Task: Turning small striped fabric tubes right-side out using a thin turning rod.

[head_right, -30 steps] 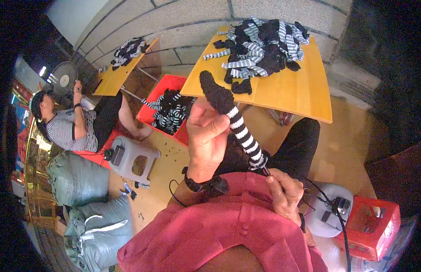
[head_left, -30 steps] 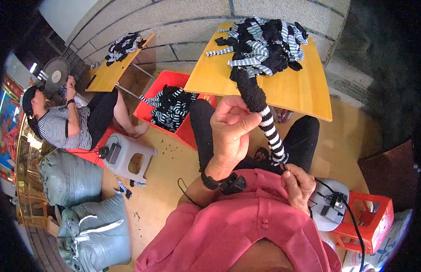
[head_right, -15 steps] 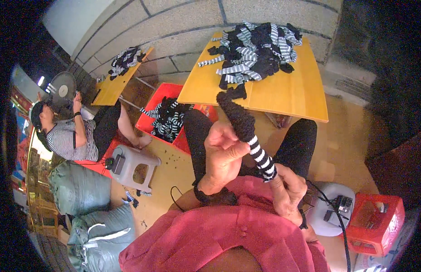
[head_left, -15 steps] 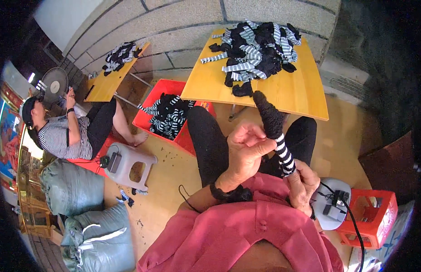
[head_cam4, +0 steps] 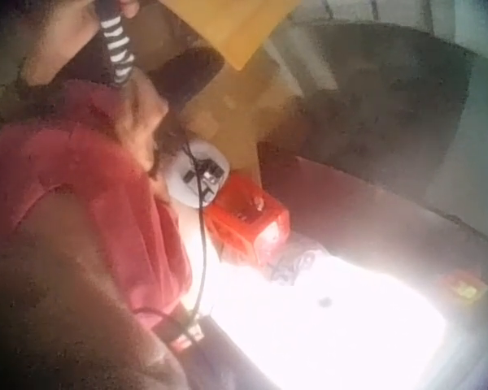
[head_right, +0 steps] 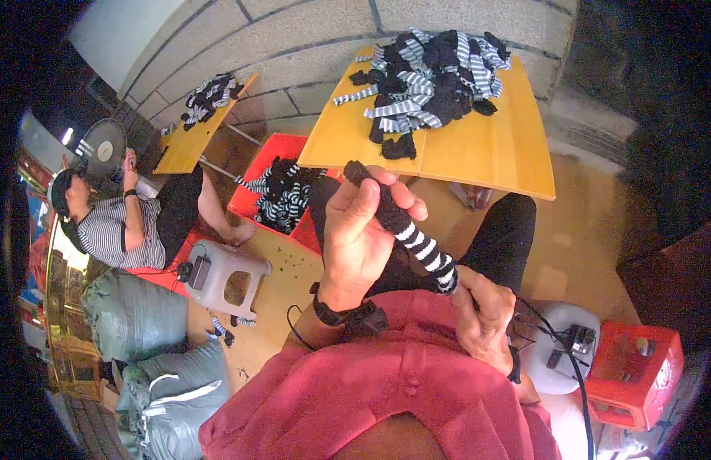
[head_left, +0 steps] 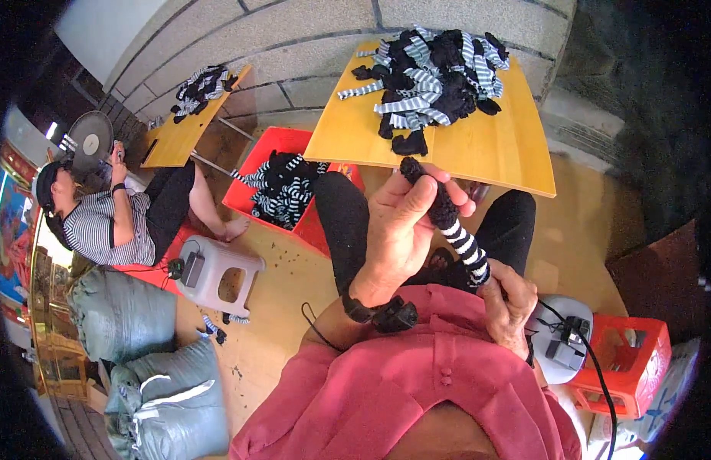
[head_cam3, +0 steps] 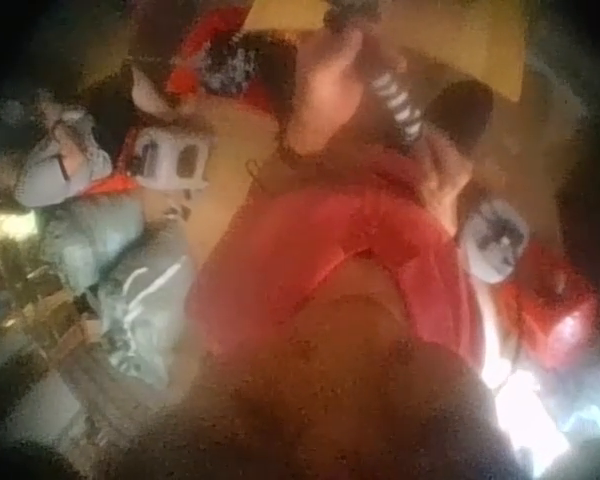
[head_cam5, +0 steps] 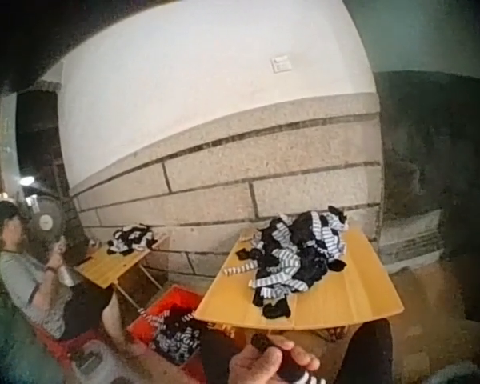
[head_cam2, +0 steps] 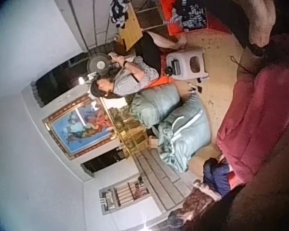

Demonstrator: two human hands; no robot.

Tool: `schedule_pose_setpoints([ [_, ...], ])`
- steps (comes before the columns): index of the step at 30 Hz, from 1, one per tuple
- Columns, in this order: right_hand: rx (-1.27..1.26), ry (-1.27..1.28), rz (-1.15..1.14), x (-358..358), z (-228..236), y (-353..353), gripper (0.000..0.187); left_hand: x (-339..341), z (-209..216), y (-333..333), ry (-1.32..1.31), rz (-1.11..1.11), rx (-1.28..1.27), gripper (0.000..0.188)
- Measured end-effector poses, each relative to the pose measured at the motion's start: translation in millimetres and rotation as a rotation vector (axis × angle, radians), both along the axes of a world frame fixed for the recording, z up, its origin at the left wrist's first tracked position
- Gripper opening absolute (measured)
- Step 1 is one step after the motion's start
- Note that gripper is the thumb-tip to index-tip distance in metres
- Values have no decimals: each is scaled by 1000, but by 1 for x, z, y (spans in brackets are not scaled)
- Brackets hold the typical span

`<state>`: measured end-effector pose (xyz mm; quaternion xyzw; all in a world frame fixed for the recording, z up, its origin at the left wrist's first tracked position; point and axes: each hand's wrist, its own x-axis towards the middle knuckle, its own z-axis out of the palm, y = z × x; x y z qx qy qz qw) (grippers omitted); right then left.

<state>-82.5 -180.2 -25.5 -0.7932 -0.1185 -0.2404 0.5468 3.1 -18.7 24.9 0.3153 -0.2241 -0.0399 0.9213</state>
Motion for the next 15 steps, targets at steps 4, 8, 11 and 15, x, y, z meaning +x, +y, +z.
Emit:
schedule_pose_setpoints([
  [4,24,66,13,-3,0,0,13,-2,5,2,100,43,68,21],
  [8,-10,58,-15,-7,-4,1,14,12,6,10,73,169,-97,25],
  [11,23,101,-21,-9,-4,2,14,12,6,15,62,160,-164,20],
  [15,100,122,-18,-9,-10,0,17,13,-5,11,-3,179,-71,18],
])
